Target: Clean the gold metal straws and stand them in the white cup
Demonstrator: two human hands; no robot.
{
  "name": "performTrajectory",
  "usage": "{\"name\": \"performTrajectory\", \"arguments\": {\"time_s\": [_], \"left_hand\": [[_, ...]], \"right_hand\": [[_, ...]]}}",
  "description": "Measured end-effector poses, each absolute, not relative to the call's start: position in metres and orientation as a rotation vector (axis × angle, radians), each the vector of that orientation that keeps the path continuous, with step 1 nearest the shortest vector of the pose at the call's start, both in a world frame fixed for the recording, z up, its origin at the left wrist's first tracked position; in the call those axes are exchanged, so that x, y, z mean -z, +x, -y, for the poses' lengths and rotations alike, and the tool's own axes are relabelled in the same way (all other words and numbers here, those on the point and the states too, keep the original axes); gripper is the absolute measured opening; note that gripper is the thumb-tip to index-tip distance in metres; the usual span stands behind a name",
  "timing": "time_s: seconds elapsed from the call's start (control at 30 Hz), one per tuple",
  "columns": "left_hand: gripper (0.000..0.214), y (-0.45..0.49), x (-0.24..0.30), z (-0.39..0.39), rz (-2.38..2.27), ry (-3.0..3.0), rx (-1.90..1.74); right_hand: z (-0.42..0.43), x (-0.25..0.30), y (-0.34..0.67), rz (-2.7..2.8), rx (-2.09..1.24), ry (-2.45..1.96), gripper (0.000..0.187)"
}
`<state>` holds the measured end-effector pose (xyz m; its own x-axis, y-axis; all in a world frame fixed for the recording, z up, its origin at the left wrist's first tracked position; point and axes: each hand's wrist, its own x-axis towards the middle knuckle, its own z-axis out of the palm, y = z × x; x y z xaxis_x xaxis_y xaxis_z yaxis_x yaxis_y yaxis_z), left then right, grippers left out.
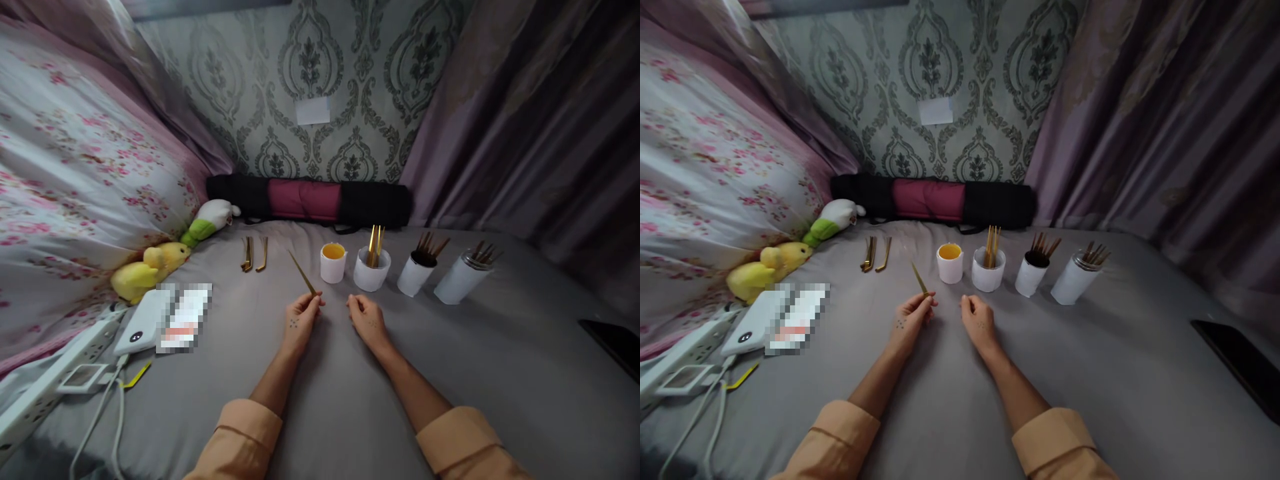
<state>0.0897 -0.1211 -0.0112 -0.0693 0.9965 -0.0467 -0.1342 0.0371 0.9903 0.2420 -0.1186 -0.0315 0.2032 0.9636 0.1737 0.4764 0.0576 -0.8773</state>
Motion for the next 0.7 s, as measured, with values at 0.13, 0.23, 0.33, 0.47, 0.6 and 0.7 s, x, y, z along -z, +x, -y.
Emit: {"name": "performTrajectory", "arguments": {"time_s": [0.13, 0.23, 0.33, 0.47, 0.6, 0.7], "left_hand": [[0.037, 0.09, 0.013, 0.127, -1.27, 1.199, -1.298], [0.034, 0.09, 0.014, 0.131, -1.295, 1.359, -1.313], [0.031, 0.091, 0.015, 0.134, -1.317, 1.536, -1.328], [0.029, 0.092, 0.016, 0.137, -1.298, 1.793, -1.309], [0.029, 0.094, 0.017, 0.138, -1.247, 1.962, -1.281], [0.029, 0.095, 0.019, 0.139, -1.245, 2.066, -1.232]], "right_hand": [[0.12, 0.03, 0.243, 1.415, -0.705, -1.536, 0.039], [0.12, 0.03, 0.243, 1.404, -0.727, -1.508, 0.039], [0.12, 0.028, 0.242, 1.376, -0.757, -1.466, 0.039], [0.122, 0.022, 0.242, 1.336, -0.841, -1.404, 0.038], [0.127, 0.013, 0.24, 1.312, -0.885, -1.319, 0.035], [0.129, 0.008, 0.24, 1.298, -0.91, -1.256, 0.033]]}}
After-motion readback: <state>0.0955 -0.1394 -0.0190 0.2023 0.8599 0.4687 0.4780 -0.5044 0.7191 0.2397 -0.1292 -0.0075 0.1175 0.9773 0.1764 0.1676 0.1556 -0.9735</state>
